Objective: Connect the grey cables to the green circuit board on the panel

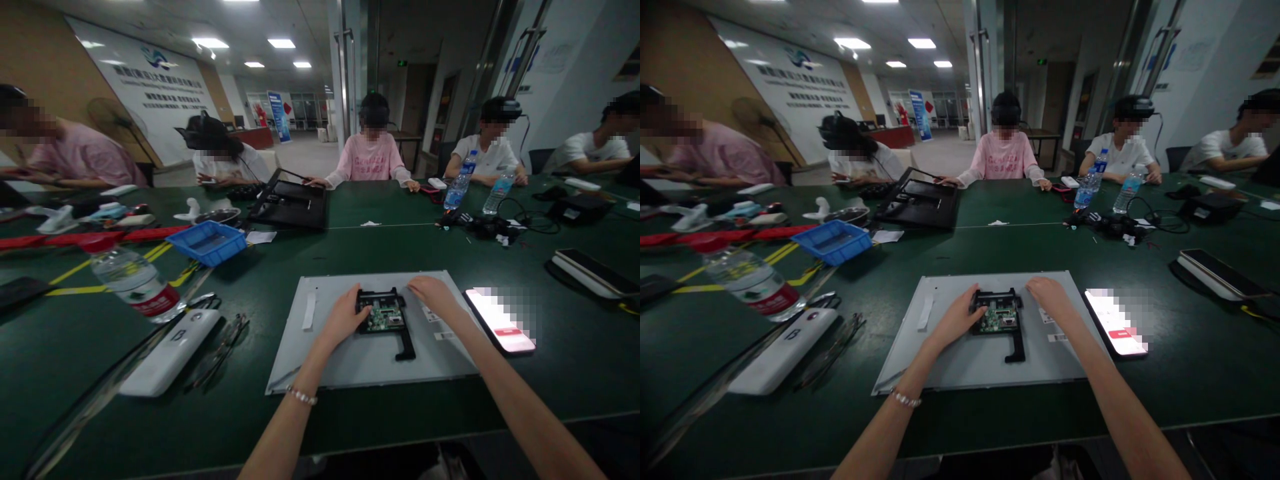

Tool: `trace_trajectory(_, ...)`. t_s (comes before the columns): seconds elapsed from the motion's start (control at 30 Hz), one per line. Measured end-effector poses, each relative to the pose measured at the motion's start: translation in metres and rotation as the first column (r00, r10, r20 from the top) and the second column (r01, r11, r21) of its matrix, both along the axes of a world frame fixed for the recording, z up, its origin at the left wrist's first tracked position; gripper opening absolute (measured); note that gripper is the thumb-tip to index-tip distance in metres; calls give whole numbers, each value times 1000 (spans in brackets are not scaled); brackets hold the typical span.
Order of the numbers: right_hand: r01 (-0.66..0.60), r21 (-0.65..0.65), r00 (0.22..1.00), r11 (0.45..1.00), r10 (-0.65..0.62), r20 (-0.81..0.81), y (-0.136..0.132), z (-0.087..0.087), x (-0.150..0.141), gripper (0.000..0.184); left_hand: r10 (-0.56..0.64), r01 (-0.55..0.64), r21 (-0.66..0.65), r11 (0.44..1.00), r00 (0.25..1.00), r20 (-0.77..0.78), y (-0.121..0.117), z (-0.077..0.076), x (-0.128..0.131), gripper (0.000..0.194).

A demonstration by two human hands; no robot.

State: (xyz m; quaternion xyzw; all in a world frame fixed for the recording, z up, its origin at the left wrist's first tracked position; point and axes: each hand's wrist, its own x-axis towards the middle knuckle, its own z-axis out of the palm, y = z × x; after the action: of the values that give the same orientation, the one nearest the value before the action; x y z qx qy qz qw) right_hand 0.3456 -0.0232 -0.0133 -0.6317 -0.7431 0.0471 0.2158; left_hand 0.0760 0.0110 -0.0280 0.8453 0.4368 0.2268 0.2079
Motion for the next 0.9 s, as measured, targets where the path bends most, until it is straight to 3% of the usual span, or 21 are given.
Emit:
trace_trajectory(0.4, -122, -1, 965, 993, 119, 234, 24, 22, -88, 27, -8, 8, 27, 1000, 1000, -1, -1, 1, 2, 58)
trace_trajectory(0.63, -175, -46, 951, 983, 181, 251, 24, 17, -96, 25, -1, 3, 53, 999, 1000, -28, -2, 0, 3, 57)
trace_trajectory(0.9, -161, -43, 963, 986, 166, 212, 24, 13, -98, 26, -28, 31, 81, 996, 999, -43, -4, 3, 3, 49)
